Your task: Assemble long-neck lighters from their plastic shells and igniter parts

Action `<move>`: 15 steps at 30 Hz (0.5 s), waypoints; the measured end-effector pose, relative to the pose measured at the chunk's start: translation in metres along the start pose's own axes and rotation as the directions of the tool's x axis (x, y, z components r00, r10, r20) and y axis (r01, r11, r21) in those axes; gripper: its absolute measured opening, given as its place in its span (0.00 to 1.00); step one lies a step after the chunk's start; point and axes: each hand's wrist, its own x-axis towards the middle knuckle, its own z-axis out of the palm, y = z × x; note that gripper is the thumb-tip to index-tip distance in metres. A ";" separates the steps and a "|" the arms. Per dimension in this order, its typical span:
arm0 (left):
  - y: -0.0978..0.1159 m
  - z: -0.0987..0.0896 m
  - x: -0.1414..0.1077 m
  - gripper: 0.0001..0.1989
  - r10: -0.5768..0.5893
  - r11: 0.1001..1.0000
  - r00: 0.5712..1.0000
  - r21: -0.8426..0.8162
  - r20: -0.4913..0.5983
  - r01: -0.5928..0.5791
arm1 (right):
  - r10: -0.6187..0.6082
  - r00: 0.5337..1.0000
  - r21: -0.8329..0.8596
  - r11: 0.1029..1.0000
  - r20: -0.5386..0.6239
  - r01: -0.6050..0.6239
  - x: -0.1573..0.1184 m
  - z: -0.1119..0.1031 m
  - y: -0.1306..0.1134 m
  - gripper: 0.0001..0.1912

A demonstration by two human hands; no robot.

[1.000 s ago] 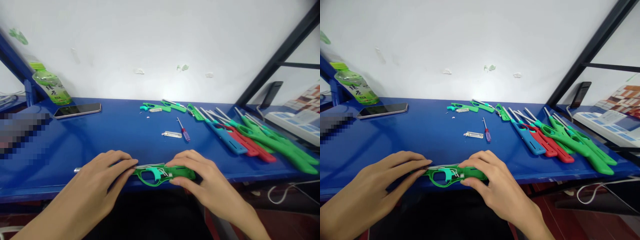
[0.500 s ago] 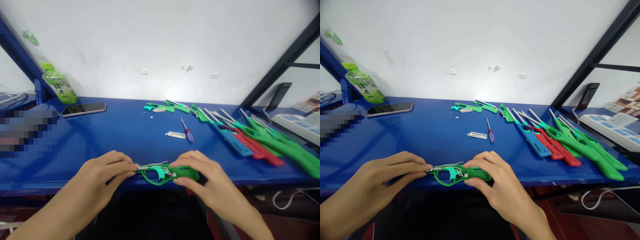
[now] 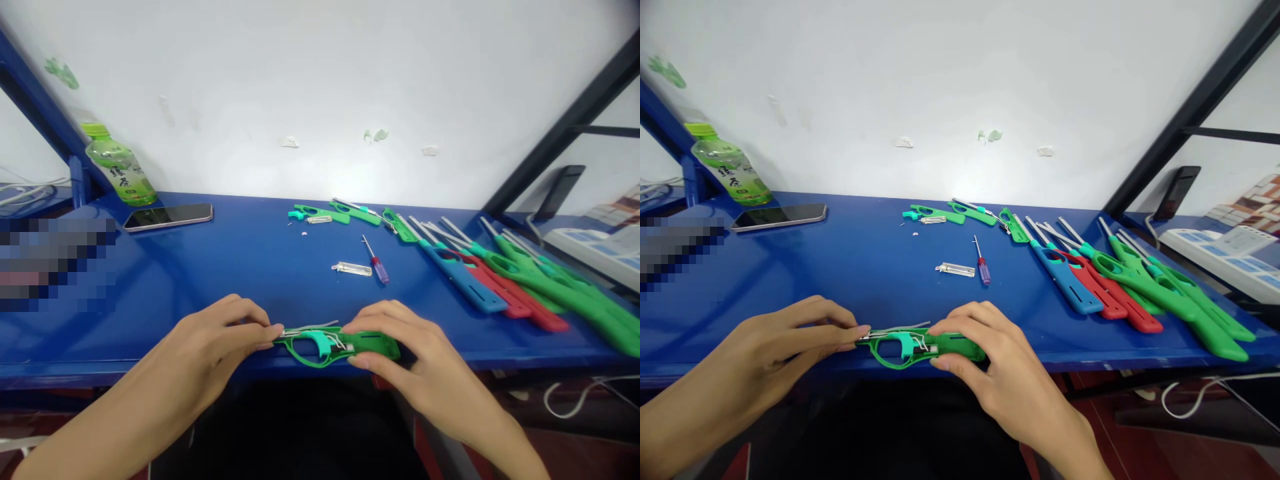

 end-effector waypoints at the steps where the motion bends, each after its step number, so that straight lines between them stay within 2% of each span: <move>1: 0.000 0.000 0.000 0.16 0.004 1.000 1.000 0.003 -0.007 -0.004 | -0.003 1.000 -0.001 1.000 -0.002 0.003 0.000 0.000 0.000 0.13; 15: -0.001 -0.004 0.003 0.19 0.085 0.996 0.996 0.013 0.007 -0.085 | -0.006 1.000 0.000 1.000 -0.019 0.006 -0.001 0.001 0.001 0.14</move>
